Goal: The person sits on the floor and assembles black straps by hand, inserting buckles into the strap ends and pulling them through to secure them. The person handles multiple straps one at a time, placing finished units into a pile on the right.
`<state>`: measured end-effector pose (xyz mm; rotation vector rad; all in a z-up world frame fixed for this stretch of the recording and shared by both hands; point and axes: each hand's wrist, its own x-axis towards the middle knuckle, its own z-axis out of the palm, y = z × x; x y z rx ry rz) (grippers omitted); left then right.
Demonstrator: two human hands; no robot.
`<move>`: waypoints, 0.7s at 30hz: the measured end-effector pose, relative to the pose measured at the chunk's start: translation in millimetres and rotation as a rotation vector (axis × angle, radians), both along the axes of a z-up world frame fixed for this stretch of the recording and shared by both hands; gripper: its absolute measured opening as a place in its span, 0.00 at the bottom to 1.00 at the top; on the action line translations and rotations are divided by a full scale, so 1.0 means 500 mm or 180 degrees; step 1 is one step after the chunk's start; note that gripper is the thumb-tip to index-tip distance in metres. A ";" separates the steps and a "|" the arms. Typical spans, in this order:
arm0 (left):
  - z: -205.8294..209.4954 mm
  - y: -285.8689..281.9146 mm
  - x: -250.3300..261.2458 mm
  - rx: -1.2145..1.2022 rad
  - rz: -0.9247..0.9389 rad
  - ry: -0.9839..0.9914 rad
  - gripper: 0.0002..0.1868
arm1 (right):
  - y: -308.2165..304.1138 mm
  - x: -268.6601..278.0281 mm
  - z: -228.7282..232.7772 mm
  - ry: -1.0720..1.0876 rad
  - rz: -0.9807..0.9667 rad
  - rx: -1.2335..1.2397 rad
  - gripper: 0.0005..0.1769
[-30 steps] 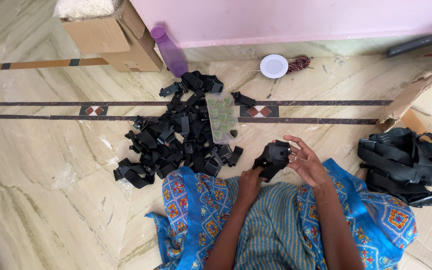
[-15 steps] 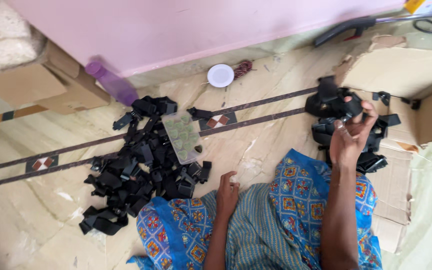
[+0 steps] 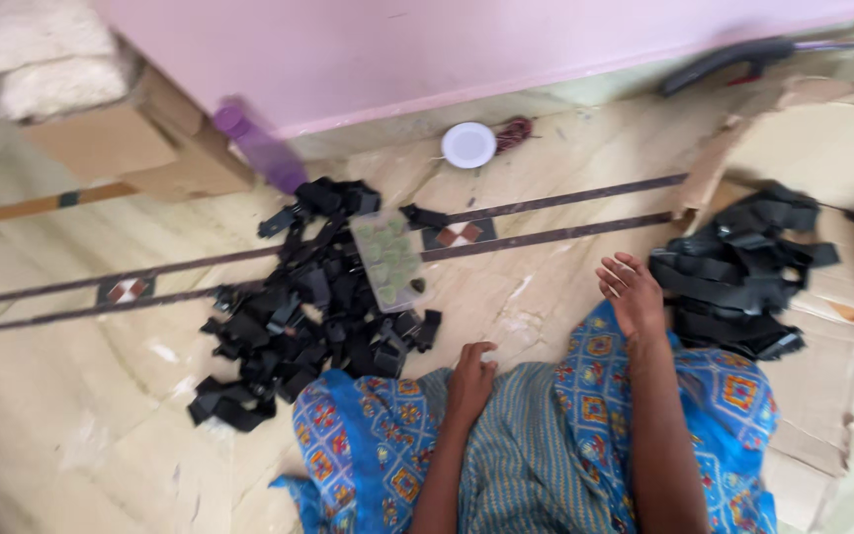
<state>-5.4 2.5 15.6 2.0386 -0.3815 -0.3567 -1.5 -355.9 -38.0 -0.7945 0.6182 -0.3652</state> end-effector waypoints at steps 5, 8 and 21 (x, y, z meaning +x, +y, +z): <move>0.060 0.037 0.017 -0.0241 0.0160 -0.0352 0.16 | 0.112 0.036 0.008 0.0570 0.1017 -0.0490 0.14; 0.081 0.088 0.049 0.0099 0.0657 -0.0540 0.15 | 0.148 0.046 0.000 0.0727 0.1487 -0.1149 0.13; -0.069 0.391 0.311 0.1447 0.2963 -0.1070 0.32 | 0.217 0.059 -0.050 0.1173 0.3017 -0.3959 0.18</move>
